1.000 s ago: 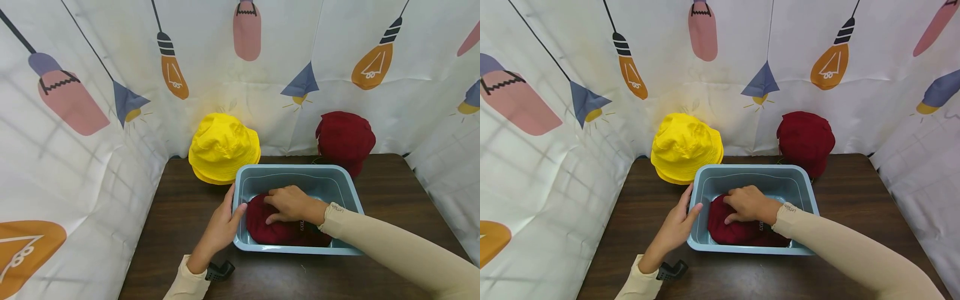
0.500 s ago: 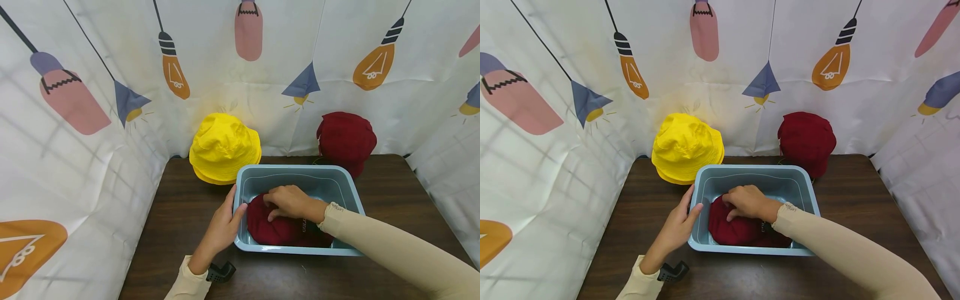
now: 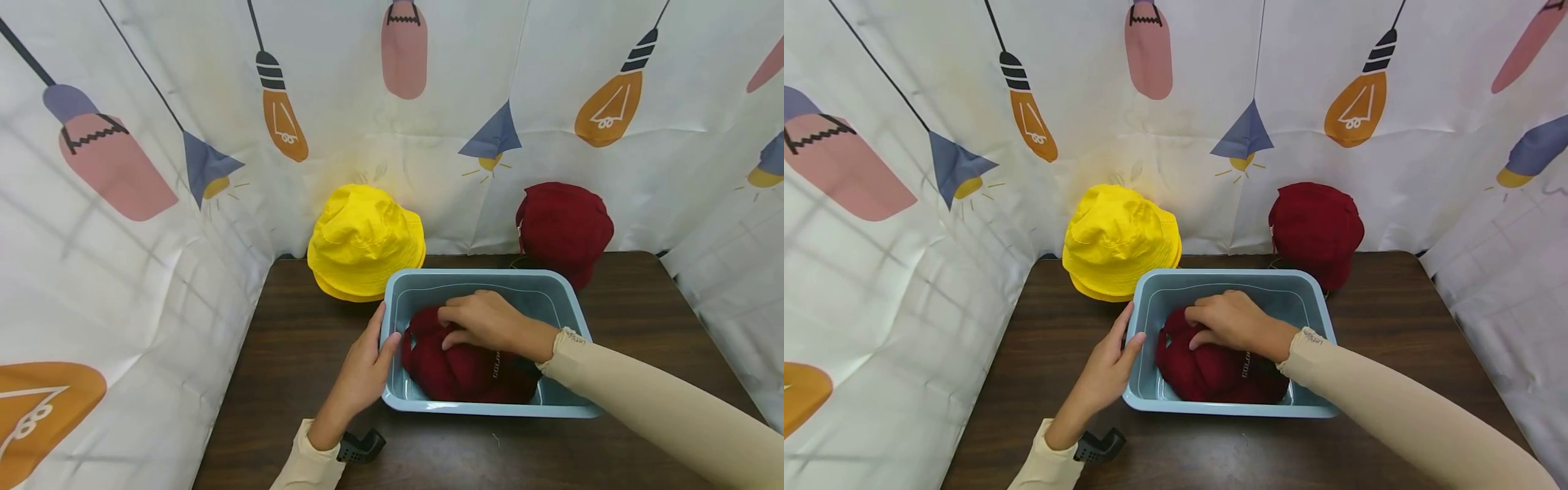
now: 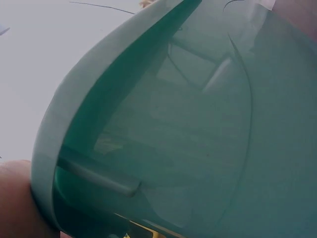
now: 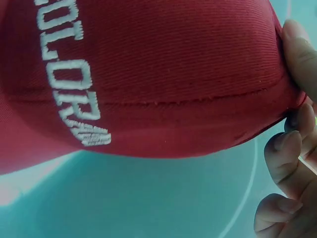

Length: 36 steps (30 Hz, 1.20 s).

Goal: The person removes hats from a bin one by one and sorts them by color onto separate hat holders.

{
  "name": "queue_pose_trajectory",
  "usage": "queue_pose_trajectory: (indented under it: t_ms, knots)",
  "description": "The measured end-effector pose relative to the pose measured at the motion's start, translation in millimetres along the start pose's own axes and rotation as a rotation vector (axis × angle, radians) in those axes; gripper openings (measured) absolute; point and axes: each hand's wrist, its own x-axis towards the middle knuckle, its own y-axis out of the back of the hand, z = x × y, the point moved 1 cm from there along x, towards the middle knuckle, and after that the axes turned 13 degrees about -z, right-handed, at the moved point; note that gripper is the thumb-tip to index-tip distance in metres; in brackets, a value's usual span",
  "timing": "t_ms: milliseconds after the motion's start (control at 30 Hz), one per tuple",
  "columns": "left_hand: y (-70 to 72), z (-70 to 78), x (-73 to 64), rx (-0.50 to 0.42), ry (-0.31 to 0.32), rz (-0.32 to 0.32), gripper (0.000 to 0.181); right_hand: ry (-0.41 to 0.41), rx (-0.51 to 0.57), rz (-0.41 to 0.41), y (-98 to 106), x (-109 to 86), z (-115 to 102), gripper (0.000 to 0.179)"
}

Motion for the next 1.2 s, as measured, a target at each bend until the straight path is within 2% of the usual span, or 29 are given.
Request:
queue_pose_trajectory:
  t_ms: [133, 367, 500, 767, 1000, 1200]
  knots:
    - [-0.8, -0.3, 0.1, 0.010, -0.004, 0.009, 0.069, -0.002, 0.024, 0.078, 10, -12.1, 2, 0.029]
    - [-1.7, 0.1, 0.0, -0.001, -0.005, 0.011, 0.069, -0.104, 0.108, 0.160, 22, -33.1, 8, 0.027]
    - [-1.5, 0.4, -0.7, -0.001, -0.003, 0.014, 0.069, -0.131, 0.172, 0.242, 27, -43.0, 11, 0.028]
    - [-0.6, 0.5, -1.6, -0.003, 0.024, 0.008, 0.069, -0.098, 0.191, 0.422, 40, -55.9, 16, 0.034]
    - [-0.9, -0.3, -1.2, 0.007, 0.010, 0.012, 0.068, -0.071, 0.228, 0.514, 58, -64.7, 16, 0.037]
    - [-1.3, 1.7, -0.9, -0.025, 0.039, -0.006, 0.069, -0.106, 0.195, 0.568, 81, -75.3, 16, 0.039]
